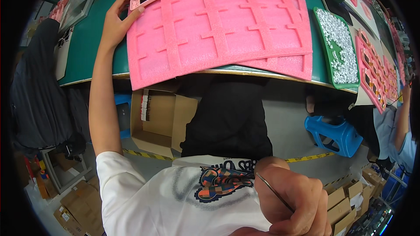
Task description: The recorder is assembling small electronic components into handheld devices at a production station.
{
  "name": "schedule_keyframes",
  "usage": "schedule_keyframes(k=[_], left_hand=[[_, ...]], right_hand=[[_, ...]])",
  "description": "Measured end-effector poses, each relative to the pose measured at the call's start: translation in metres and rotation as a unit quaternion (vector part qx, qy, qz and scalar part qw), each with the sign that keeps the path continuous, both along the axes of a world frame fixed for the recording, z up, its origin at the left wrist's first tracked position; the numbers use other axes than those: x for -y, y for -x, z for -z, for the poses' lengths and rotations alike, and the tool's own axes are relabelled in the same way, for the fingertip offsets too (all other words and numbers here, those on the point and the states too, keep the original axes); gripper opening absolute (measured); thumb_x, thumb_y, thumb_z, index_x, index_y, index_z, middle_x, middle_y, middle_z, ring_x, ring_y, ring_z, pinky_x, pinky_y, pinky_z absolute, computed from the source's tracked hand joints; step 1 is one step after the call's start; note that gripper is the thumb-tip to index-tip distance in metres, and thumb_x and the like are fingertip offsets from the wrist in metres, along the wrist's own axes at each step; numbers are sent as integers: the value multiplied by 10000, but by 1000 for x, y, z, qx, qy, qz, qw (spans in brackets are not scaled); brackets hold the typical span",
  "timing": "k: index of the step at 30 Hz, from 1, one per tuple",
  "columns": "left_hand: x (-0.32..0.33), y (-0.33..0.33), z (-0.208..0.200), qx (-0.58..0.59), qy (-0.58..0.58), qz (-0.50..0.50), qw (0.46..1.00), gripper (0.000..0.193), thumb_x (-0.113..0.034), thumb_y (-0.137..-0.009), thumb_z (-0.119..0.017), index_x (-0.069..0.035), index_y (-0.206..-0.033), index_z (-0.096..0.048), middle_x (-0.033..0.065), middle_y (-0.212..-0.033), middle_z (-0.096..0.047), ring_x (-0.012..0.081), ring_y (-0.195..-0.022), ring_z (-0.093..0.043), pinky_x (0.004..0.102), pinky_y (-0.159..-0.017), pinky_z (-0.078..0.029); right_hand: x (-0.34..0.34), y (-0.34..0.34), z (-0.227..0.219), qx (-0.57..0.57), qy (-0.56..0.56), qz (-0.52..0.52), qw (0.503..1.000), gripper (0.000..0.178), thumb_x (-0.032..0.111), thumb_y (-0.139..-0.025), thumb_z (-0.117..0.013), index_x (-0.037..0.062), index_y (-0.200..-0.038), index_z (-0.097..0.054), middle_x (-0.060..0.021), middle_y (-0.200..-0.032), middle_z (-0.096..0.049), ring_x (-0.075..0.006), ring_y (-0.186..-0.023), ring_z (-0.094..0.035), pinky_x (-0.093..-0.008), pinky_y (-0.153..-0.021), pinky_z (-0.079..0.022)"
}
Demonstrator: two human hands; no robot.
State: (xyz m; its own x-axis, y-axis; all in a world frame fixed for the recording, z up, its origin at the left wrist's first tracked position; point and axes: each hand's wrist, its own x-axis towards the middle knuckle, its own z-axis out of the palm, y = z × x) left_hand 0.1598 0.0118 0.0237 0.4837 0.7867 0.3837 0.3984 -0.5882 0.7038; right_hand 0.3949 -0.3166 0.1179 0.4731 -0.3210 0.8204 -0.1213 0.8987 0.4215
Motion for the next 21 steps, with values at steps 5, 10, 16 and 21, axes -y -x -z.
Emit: schedule_keyframes(k=[5,10,16,21], left_hand=[[-1,1,2,4,-9,7,1000,512,-242,-890,-783,-71,-1356,-657,109,-1260,-705,233,-1109,-651,336,-1039,-479],[-3,4,4,7,-13,6,1000,508,-237,-887,-784,-69,-1350,-660,111,-1245,-707,227,-1091,-654,338,-1030,-484],[0,0,0,5,-21,6,1000,507,-233,-883,-786,-68,-1346,-662,113,-1234,-710,223,-1078,-656,340,-1025,-486],[-1,2,1,2,-23,5,1000,507,-235,-882,-787,-66,-1344,-663,112,-1230,-712,224,-1076,-657,340,-1021,-486]], right_hand=[[9,6,4,23,102,-118,987,272,-62,-983,-512,151,-813,-513,-7,-680,-562,-151,-509,-534,-301,-595,-498],[-38,16,-30,-131,-167,44,976,289,-69,-983,-512,154,-800,-494,-10,-675,-556,-149,-506,-533,-300,-589,-495],[-11,31,-6,-96,59,-114,987,331,-89,-977,-524,162,-777,-443,-10,-666,-545,-149,-494,-536,-298,-583,-496],[-4,16,5,14,68,-207,976,324,-86,-982,-524,155,-782,-442,-4,-669,-546,-153,-487,-548,-299,-588,-501]])
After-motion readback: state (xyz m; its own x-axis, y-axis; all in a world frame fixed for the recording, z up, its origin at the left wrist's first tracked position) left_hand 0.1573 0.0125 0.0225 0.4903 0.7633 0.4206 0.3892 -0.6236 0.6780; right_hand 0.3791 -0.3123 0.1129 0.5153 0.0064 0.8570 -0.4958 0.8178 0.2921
